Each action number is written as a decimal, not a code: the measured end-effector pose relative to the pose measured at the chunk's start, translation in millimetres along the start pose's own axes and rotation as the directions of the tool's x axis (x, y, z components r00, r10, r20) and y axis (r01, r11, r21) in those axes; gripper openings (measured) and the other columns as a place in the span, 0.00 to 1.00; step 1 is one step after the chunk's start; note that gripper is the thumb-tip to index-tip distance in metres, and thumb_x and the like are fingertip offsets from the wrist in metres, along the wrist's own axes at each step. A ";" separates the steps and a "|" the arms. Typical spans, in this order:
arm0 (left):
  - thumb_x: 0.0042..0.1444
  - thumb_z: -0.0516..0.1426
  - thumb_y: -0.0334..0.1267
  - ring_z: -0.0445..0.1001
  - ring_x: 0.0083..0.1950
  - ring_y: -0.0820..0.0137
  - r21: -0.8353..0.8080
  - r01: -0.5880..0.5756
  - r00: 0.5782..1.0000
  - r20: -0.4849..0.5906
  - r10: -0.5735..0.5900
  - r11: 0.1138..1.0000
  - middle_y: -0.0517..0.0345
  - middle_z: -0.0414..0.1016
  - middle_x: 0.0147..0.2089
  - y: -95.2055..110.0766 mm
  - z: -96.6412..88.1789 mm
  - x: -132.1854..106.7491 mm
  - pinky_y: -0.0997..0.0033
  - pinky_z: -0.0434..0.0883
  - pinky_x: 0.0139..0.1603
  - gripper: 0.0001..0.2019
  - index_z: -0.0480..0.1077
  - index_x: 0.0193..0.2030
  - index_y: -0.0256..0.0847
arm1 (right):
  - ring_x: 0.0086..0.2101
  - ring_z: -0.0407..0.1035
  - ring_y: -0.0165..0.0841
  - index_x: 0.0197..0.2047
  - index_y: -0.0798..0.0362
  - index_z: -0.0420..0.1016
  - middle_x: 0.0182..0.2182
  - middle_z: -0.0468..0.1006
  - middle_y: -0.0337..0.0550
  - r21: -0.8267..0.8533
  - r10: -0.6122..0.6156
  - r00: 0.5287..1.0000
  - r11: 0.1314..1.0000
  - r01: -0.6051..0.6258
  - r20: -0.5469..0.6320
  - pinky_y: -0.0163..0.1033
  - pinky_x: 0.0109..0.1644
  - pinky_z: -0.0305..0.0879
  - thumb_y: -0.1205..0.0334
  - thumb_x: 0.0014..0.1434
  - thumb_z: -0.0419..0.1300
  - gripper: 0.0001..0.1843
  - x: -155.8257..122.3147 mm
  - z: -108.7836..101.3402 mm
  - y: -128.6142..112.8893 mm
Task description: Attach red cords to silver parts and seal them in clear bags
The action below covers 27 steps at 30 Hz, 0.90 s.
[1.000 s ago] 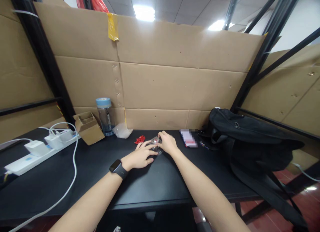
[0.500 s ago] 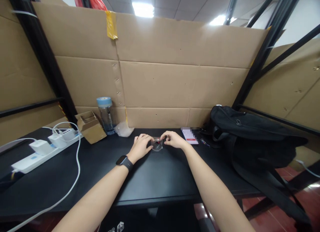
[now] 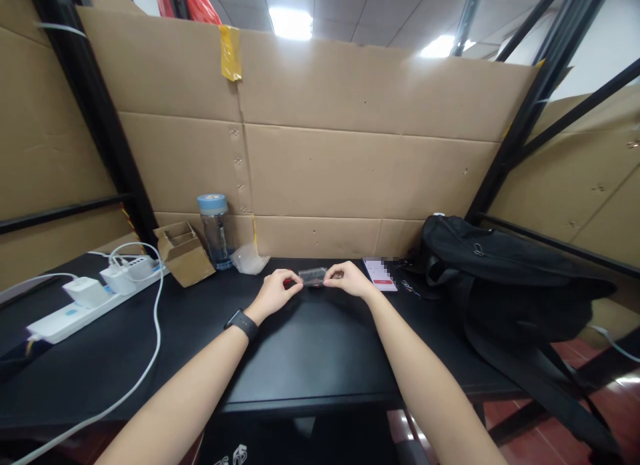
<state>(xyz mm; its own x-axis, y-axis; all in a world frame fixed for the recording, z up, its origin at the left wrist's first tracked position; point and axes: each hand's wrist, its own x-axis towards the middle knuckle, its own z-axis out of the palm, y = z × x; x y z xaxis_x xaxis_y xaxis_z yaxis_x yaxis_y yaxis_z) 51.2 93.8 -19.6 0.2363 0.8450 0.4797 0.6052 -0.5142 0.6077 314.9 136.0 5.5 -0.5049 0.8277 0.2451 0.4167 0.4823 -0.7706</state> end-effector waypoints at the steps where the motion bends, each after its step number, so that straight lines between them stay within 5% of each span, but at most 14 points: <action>1: 0.58 0.60 0.45 0.77 0.46 0.62 -0.051 0.009 1.000 0.004 -0.009 0.999 0.56 0.81 0.43 0.2 -0.2 0.2 0.63 0.71 0.50 0.09 0.78 0.34 0.44 | 0.28 0.70 0.30 0.33 0.55 0.82 0.28 0.80 0.40 0.034 0.022 1.000 0.999 -0.022 0.010 0.35 0.36 0.63 0.51 0.50 0.70 0.15 -0.9 -1.1 -1.7; 8: 0.55 0.61 0.44 0.79 0.39 0.65 -0.357 0.096 0.995 0.043 -0.087 0.929 0.56 0.81 0.35 2.9 4.3 2.7 0.67 0.73 0.45 0.09 0.72 0.36 0.40 | 0.25 0.67 0.28 0.34 0.56 0.78 0.25 0.78 0.39 0.244 0.101 0.993 0.963 -0.112 0.056 0.33 0.31 0.62 0.48 0.48 0.70 0.19 -5.0 -0.9 -13.1; 13: 0.54 0.62 0.42 0.78 0.34 0.69 -0.392 0.126 0.992 0.042 -0.119 0.911 0.62 0.80 0.30 1.6 9.0 1.8 0.70 0.71 0.42 0.15 0.65 0.46 0.42 | 0.24 0.67 0.27 0.47 0.53 0.70 0.27 0.80 0.38 0.331 0.109 0.994 0.937 -0.113 0.031 0.32 0.30 0.63 0.55 0.45 0.72 0.27 -4.1 1.1 -10.3; 16: 0.55 0.61 0.43 0.76 0.32 0.70 -0.342 0.145 0.988 0.008 -0.152 0.928 0.64 0.79 0.28 1.7 10.5 1.1 0.72 0.69 0.40 0.18 0.63 0.50 0.42 | 0.23 0.67 0.28 0.53 0.51 0.66 0.26 0.81 0.37 0.319 0.114 0.993 0.941 -0.110 0.008 0.32 0.29 0.62 0.58 0.46 0.71 0.32 -4.2 -0.5 -9.3; 19: 0.56 0.59 0.41 0.77 0.33 0.69 -0.219 0.156 0.988 0.016 -0.156 0.963 0.64 0.80 0.30 7.2 8.7 -0.3 0.71 0.69 0.41 0.16 0.68 0.51 0.44 | 0.22 0.64 0.26 0.52 0.53 0.73 0.25 0.80 0.37 0.241 0.097 0.993 0.964 -0.109 0.060 0.31 0.28 0.59 0.61 0.47 0.68 0.26 -4.5 -2.4 -10.4; 23: 0.58 0.55 0.38 0.77 0.36 0.67 0.052 0.101 0.986 0.131 -0.107 0.994 0.62 0.83 0.36 21.6 4.2 -5.1 0.65 0.67 0.49 0.16 0.77 0.50 0.50 | 0.24 0.66 0.27 0.45 0.54 0.83 0.24 0.80 0.37 0.068 0.090 0.971 0.992 -0.108 0.220 0.32 0.30 0.59 0.64 0.49 0.63 0.19 -4.5 -1.3 -11.5; 27: 0.63 0.53 0.40 0.75 0.50 0.60 0.227 -0.026 0.972 0.234 -0.029 0.974 0.58 0.82 0.44 31.7 3.3 -10.5 0.55 0.61 0.56 0.15 0.80 0.47 0.55 | 0.26 0.67 0.29 0.46 0.52 0.85 0.23 0.79 0.36 -0.134 0.111 0.954 0.988 -0.076 0.279 0.33 0.32 0.61 0.61 0.51 0.65 0.18 -6.1 0.7 -13.7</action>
<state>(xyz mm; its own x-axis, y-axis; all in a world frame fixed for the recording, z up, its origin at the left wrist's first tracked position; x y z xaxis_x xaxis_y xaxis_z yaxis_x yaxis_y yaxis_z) 70.4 69.1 -7.4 0.3901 0.8704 0.3005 0.7556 -0.4891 0.4358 311.7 124.2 14.2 -0.6462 0.7630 -0.0165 0.5514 0.4519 -0.7012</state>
